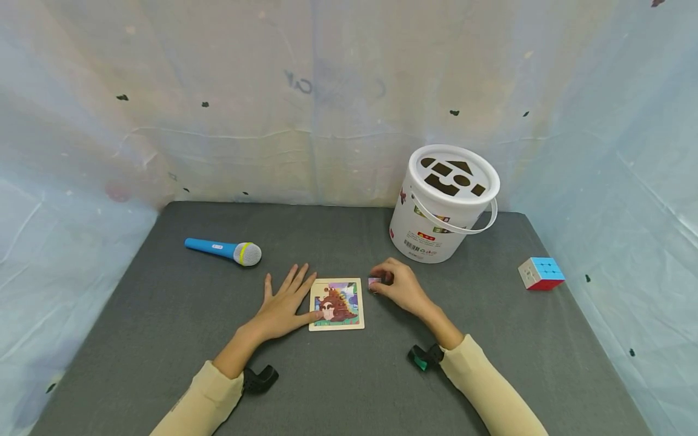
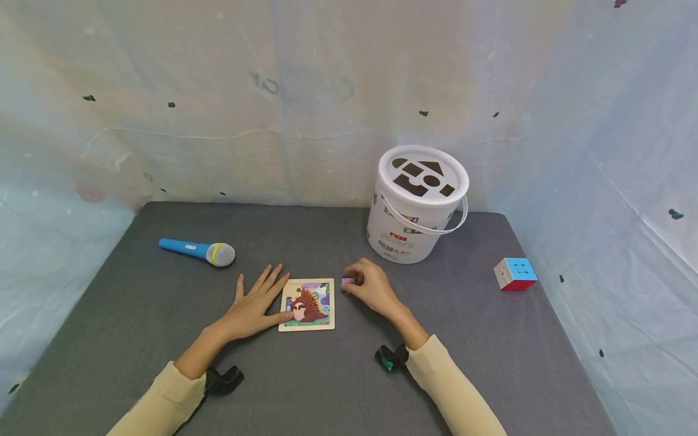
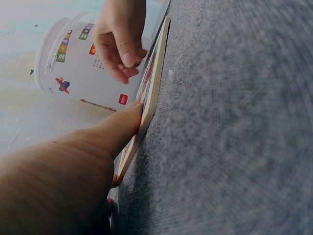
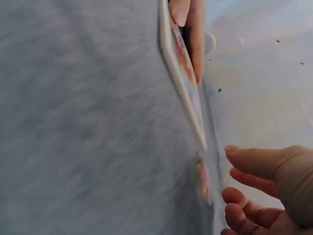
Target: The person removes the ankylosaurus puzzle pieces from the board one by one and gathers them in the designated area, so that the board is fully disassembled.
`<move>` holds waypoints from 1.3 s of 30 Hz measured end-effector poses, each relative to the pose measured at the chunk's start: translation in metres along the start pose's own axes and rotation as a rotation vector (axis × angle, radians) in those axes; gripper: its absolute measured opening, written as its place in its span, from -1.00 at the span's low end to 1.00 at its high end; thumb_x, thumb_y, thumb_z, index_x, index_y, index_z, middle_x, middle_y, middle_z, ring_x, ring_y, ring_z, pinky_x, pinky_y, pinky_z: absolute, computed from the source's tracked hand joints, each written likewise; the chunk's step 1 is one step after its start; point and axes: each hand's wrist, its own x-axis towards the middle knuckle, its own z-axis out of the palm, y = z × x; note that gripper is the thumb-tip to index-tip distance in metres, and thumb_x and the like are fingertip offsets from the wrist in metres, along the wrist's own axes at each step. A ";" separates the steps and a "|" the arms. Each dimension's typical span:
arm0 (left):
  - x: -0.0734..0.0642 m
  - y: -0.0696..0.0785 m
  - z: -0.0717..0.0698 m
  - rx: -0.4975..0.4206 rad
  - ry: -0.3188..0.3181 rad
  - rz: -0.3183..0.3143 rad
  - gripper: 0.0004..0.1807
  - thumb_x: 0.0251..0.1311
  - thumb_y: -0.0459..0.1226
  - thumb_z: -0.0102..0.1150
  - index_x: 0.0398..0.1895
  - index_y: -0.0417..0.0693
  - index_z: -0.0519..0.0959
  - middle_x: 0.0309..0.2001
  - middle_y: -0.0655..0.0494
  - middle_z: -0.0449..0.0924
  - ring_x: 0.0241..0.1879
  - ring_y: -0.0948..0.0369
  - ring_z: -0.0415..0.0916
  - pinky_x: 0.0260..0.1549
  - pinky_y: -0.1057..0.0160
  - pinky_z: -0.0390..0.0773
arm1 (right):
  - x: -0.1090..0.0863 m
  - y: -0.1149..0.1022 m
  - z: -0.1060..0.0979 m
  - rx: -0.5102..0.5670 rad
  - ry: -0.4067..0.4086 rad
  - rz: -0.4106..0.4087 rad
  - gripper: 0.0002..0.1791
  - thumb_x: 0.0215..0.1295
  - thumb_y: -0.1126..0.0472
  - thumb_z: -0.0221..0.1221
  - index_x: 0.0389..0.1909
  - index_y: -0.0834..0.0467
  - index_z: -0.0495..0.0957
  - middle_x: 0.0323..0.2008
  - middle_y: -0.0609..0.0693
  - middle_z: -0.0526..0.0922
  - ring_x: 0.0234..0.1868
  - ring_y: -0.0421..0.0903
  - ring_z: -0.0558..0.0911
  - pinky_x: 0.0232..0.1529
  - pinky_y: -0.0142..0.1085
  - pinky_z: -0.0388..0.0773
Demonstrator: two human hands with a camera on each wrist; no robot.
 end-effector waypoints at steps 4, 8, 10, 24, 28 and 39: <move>0.000 0.001 -0.001 -0.001 -0.005 -0.004 0.03 0.24 0.32 0.09 0.61 0.00 0.02 0.60 -0.06 -0.21 0.57 -0.07 -0.34 0.25 -0.47 -0.58 | 0.009 -0.010 0.002 0.014 -0.029 -0.012 -0.71 0.16 0.32 0.42 -0.09 0.29 0.70 -0.27 0.15 0.59 -0.29 0.07 0.50 -0.30 -0.23 0.42; 0.000 0.001 -0.001 0.007 -0.007 -0.009 0.03 0.24 0.33 0.08 0.61 0.00 0.03 0.60 -0.06 -0.21 0.57 -0.08 -0.33 0.25 -0.47 -0.57 | 0.019 -0.023 0.010 0.020 -0.094 -0.060 -0.71 0.18 0.34 0.40 -0.07 0.31 0.69 -0.21 0.20 0.59 -0.22 0.16 0.51 -0.22 -0.10 0.47; 0.000 0.001 -0.001 0.007 -0.006 -0.008 0.02 0.24 0.32 0.08 0.61 -0.01 0.03 0.60 -0.07 -0.21 0.57 -0.08 -0.33 0.25 -0.48 -0.56 | 0.024 -0.029 0.014 0.017 -0.139 -0.087 -0.72 0.20 0.35 0.38 -0.07 0.31 0.69 -0.18 0.21 0.58 -0.20 0.17 0.51 -0.19 -0.06 0.47; 0.000 0.000 -0.001 0.009 -0.013 -0.005 0.02 0.25 0.31 0.08 0.61 -0.01 0.02 0.60 -0.06 -0.23 0.57 -0.07 -0.35 0.24 -0.47 -0.59 | 0.040 -0.054 0.038 0.014 -0.347 -0.140 -0.72 0.25 0.31 0.35 -0.03 0.29 0.69 -0.11 0.20 0.54 -0.14 0.12 0.48 -0.16 -0.24 0.42; -0.001 0.001 -0.001 0.003 -0.015 -0.003 0.02 0.25 0.31 0.08 0.61 -0.01 0.02 0.60 -0.06 -0.23 0.57 -0.08 -0.36 0.24 -0.47 -0.59 | 0.042 -0.053 0.043 0.008 -0.368 -0.129 -0.75 0.25 0.32 0.35 -0.06 0.28 0.70 -0.12 0.19 0.53 -0.16 0.11 0.48 -0.19 -0.27 0.39; 0.000 0.001 -0.001 0.000 -0.020 -0.009 0.02 0.25 0.31 0.08 0.61 -0.02 0.02 0.60 -0.06 -0.23 0.57 -0.07 -0.36 0.24 -0.47 -0.59 | 0.044 -0.054 0.049 -0.041 -0.367 -0.079 -0.80 0.25 0.29 0.36 -0.11 0.19 0.73 -0.14 0.09 0.51 -0.19 0.03 0.43 -0.19 -0.21 0.32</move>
